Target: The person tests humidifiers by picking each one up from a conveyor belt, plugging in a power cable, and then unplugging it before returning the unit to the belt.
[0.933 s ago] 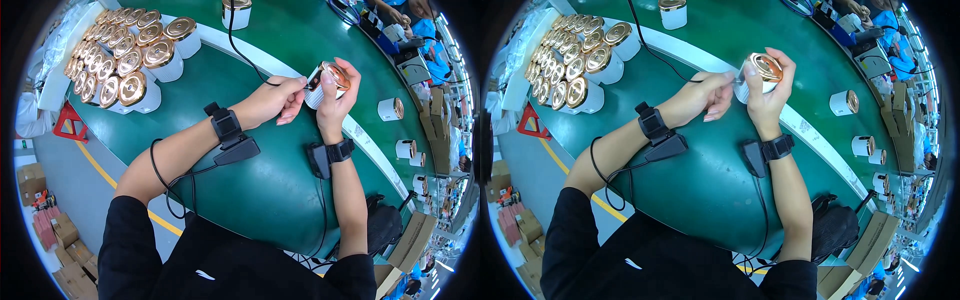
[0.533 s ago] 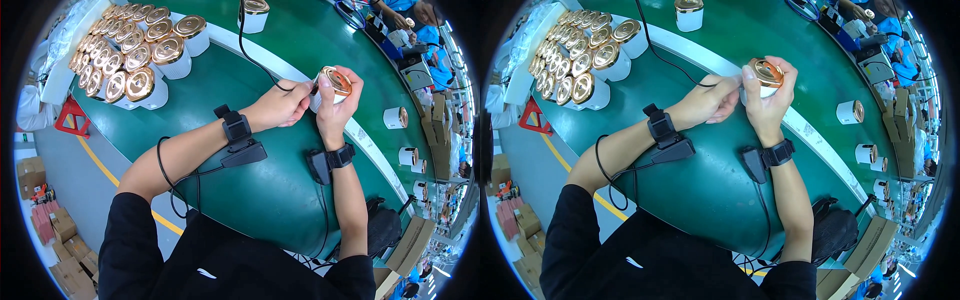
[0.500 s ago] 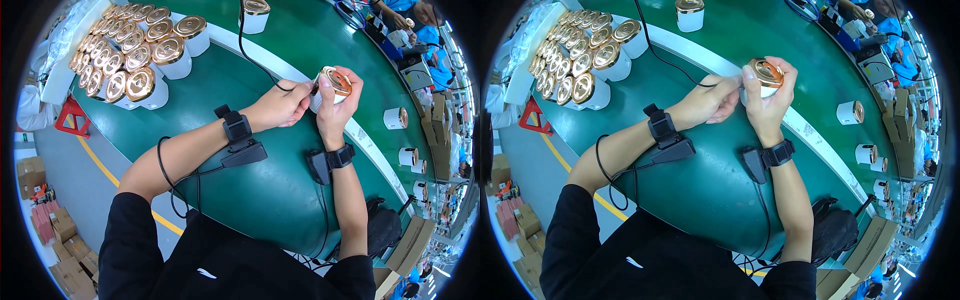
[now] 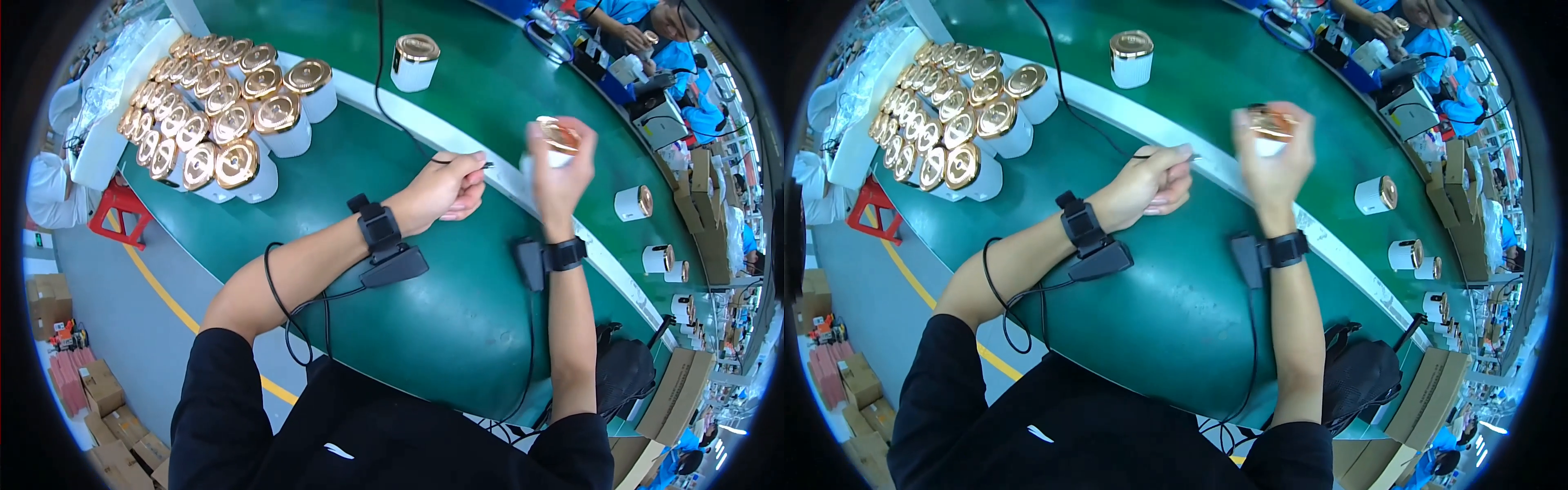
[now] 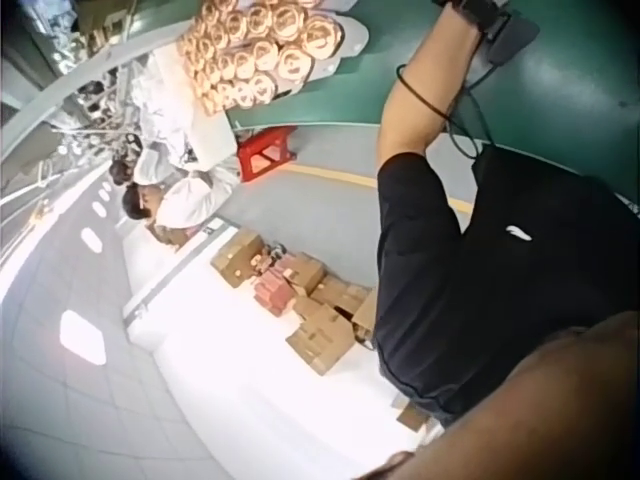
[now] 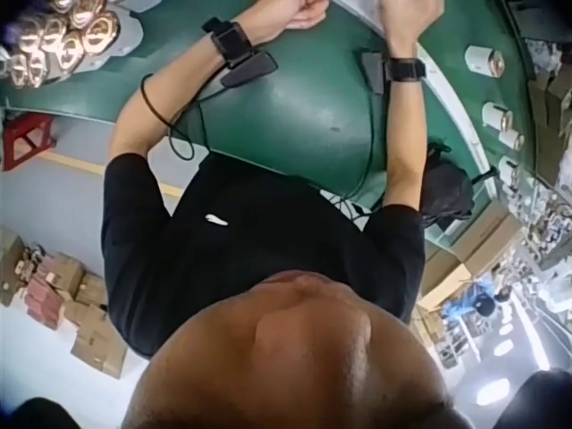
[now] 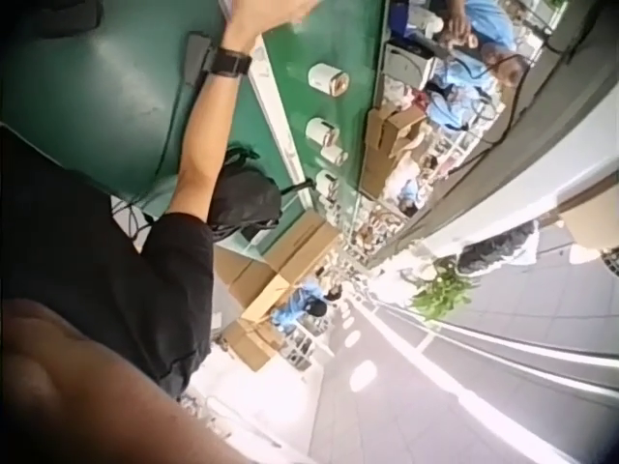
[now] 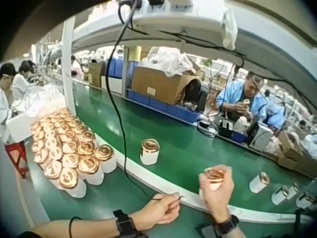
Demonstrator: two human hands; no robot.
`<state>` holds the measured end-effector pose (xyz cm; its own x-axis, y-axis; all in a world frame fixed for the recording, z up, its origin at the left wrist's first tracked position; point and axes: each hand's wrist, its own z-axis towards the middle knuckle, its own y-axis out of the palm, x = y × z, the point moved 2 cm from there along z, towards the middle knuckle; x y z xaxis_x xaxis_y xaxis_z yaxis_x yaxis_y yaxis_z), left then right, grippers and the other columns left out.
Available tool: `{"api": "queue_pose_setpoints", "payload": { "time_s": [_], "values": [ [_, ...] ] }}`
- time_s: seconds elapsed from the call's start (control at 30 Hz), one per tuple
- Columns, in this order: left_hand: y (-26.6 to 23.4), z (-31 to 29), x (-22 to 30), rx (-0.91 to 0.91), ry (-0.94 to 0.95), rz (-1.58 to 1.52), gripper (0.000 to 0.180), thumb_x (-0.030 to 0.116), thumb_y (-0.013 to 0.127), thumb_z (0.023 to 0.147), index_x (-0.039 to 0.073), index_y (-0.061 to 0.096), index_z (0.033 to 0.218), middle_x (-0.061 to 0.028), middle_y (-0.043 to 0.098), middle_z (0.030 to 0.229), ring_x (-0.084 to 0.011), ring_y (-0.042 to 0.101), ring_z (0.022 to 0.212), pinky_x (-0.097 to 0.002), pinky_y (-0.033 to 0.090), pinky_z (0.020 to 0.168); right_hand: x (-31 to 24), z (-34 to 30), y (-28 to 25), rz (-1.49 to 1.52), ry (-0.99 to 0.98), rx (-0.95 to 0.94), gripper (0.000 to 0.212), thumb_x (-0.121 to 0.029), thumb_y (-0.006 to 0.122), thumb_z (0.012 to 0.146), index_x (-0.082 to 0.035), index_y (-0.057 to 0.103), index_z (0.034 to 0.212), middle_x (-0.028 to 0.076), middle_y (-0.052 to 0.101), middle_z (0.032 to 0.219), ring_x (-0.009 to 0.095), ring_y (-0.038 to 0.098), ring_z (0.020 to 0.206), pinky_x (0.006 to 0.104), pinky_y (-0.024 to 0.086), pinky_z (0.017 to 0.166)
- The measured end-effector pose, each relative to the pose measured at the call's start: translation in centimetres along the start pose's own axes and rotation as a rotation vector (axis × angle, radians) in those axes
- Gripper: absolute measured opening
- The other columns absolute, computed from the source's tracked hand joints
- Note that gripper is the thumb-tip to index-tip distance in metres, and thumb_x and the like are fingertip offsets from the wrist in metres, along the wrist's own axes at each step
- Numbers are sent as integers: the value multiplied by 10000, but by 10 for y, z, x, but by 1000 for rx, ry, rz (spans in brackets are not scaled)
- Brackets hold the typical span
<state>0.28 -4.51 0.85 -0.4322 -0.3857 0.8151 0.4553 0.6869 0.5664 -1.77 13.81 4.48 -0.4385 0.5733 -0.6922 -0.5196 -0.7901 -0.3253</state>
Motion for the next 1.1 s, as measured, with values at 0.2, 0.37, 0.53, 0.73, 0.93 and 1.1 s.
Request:
{"api": "queue_pose_setpoints", "payload": {
  "time_s": [0.2, 0.37, 0.53, 0.73, 0.93, 1.1],
  "values": [
    [11, 3, -7, -32, 58, 24, 446, 297, 389, 1018, 117, 335, 614, -14, 350, 472, -101, 308, 389, -267, 230, 366, 78, 37, -96, -717, 100, 80, 306, -262, 758, 816, -45, 548, 768, 123, 631, 990, 214, 593, 951, 343, 472, 825],
    [4, -3, -5, -16, 15, -34, 404, 283, 406, 990, 119, 328, 629, -15, 348, 474, -107, 315, 391, -272, 234, 369, 36, 46, -68, -1115, -318, 199, 347, -293, 758, 806, -47, 544, 690, 146, 619, 1044, 266, 573, 1015, 375, 453, 867],
    [-1, -5, -6, -58, 18, -107, 437, 301, 389, 959, 126, 283, 574, -25, 325, 458, -112, 303, 395, -265, 217, 373, -10, 82, 42, 41, 10, -402, 486, -293, 770, 791, -42, 575, 1159, 129, 584, 1197, 226, 552, 1108, 369, 435, 940],
    [-3, -1, -8, -81, 90, -163, 449, 307, 338, 955, 128, 246, 554, -18, 302, 455, -108, 288, 394, -267, 203, 376, 9, 55, 128, 246, -8, -693, 721, -292, 764, 782, -31, 424, 1361, 119, 553, 1239, 201, 568, 1093, 337, 458, 941],
    [4, -5, 2, 247, 200, -77, 463, 303, 370, 971, 116, 279, 558, -17, 336, 461, -100, 306, 398, -263, 222, 379, -16, -11, 59, 819, 497, -379, 621, -220, 658, 828, -5, 420, 1359, 116, 564, 1168, 190, 573, 1027, 305, 462, 914],
    [1, -7, 5, 184, 159, 97, 492, 306, 381, 1002, 96, 318, 561, -22, 369, 469, -105, 327, 401, -266, 242, 380, -12, -35, 35, 625, 327, -300, 568, -171, 605, 836, 1, 432, 1349, 115, 577, 1126, 179, 582, 958, 295, 476, 871]
  ]
}}
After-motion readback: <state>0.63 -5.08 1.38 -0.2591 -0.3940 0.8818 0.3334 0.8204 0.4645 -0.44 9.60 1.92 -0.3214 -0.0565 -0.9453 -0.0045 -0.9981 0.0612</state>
